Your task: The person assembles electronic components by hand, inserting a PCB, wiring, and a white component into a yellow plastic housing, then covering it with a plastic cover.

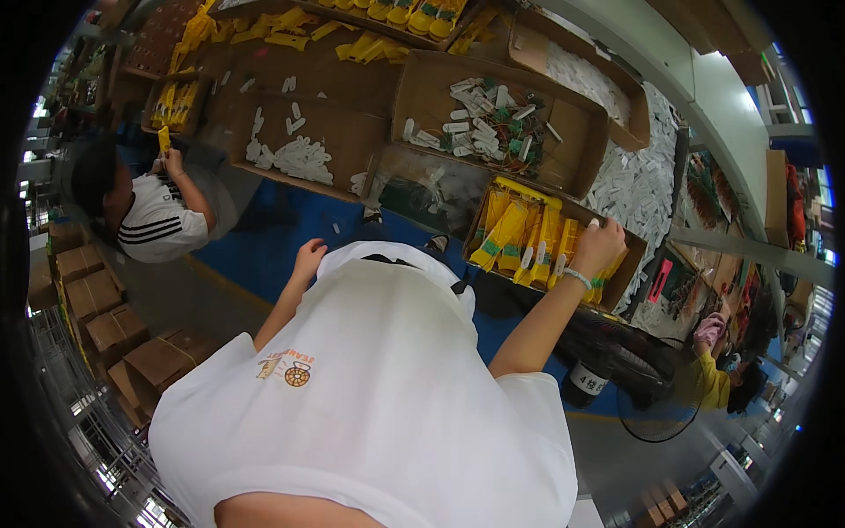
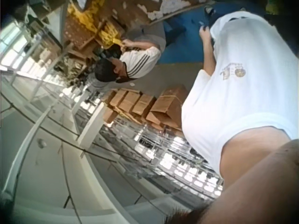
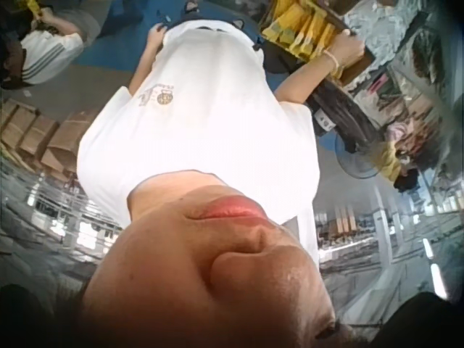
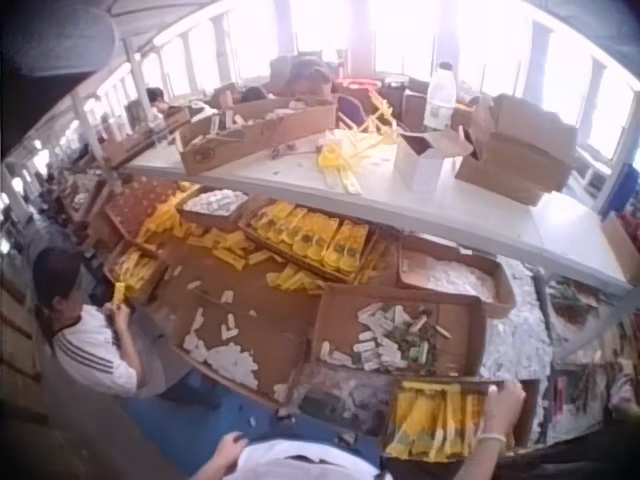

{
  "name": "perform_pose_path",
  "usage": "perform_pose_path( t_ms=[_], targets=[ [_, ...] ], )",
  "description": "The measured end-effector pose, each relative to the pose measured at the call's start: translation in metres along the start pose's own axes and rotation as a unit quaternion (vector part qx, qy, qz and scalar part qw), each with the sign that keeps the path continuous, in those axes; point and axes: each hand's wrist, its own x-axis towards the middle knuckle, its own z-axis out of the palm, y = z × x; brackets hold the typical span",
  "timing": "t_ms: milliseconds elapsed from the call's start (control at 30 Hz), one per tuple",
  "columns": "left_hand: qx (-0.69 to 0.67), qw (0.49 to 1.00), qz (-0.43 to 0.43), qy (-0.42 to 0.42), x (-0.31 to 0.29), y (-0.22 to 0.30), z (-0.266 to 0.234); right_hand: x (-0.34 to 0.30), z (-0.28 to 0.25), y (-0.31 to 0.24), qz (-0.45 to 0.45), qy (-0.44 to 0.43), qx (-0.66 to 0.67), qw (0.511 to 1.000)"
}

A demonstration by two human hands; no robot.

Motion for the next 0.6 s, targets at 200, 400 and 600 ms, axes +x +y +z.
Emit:
perform_pose_path(
  t_ms=[200, 400, 600],
  targets=[
    [-0.027, 0.999, -0.043, 0.005, 0.017, -0.039, -0.003, 0.029, 0.017, -0.119, -0.203, -0.086, 0.383, 0.897],
    [-0.103, 0.993, -0.037, 0.035, 0.026, 0.005, -0.015, 0.016, 0.055, -0.142, -0.157, -0.14, 0.254, 0.944],
    [-0.15, 0.989, -0.005, -0.007, 0.038, 0.071, -0.03, 0.015, 0.042, -0.133, -0.084, 0.139, 0.218, 0.962]
  ],
)
